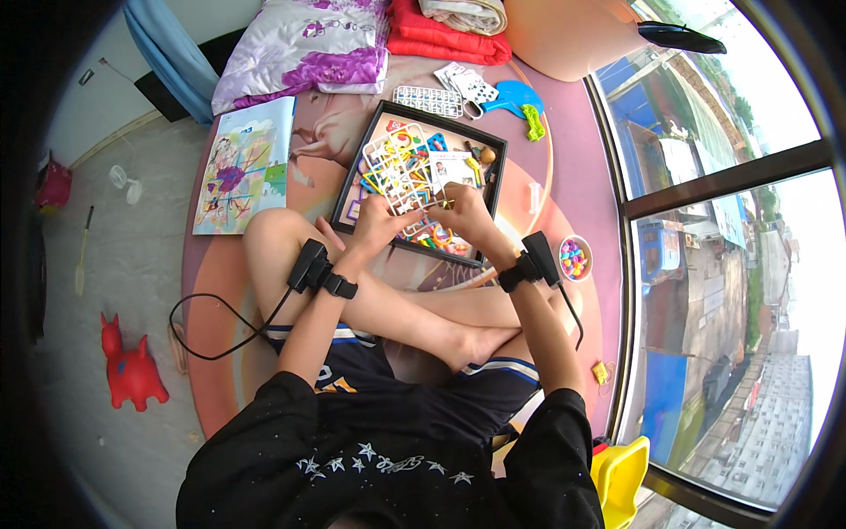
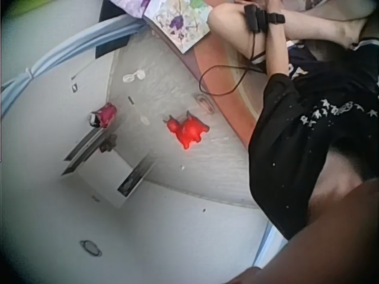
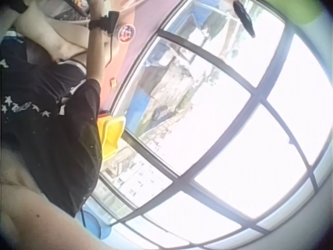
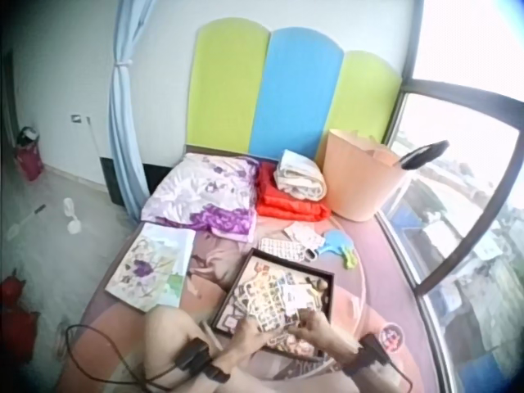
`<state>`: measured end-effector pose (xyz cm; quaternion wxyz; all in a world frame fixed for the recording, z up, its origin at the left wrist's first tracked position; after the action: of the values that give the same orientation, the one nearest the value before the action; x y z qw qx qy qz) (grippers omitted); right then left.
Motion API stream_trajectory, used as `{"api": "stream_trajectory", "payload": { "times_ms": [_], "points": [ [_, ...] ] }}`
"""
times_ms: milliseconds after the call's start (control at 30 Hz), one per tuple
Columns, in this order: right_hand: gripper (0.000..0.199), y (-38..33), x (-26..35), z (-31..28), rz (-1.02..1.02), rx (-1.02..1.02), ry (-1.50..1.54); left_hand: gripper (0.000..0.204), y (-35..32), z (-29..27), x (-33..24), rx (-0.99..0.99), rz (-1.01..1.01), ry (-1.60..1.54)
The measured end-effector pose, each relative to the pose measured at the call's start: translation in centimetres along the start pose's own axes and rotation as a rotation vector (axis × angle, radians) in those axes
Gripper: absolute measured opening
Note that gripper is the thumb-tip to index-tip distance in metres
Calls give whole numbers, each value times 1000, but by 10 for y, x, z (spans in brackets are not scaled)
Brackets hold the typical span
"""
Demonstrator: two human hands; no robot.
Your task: The person is detaching small plastic toy parts from a sprue and placing them into a sorting tray.
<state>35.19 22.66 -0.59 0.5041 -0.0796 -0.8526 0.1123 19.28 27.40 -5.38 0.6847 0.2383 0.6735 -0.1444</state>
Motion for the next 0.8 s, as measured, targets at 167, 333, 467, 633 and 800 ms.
{"api": "stream_trajectory", "payload": {
  "times_ms": [167, 333, 467, 633, 800],
  "points": [
    [22, 3, 4, 2, 95, 0, 64, 19, -1, -8, -19, -61, -11, -47],
    [23, -12, 6, -9, 113, 69, 393, 20, 0, -9, -16, -72, 38, -47],
    [18, -12, 10, -3, -7, -109, -13, 20, 1, -5, -12, -29, -30, -68],
    [26, -14, 22, 7, -197, -398, -294, 20, -1, -8, -13, -107, -48, 13],
    [23, -13, 23, 17, -229, -505, -323, 22, -5, -7, -23, -110, -20, 66]
  ]
}}
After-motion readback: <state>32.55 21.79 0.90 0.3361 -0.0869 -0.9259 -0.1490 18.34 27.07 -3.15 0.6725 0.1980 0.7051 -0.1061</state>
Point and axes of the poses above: each hand's wrist, its own y-axis towards the middle knuckle, its own z-axis out of the palm, x = y × z, the point moved 3 cm from there along y, towards the middle knuckle, and after that the axes turned 5 degrees about z, right-handed, at the moved point
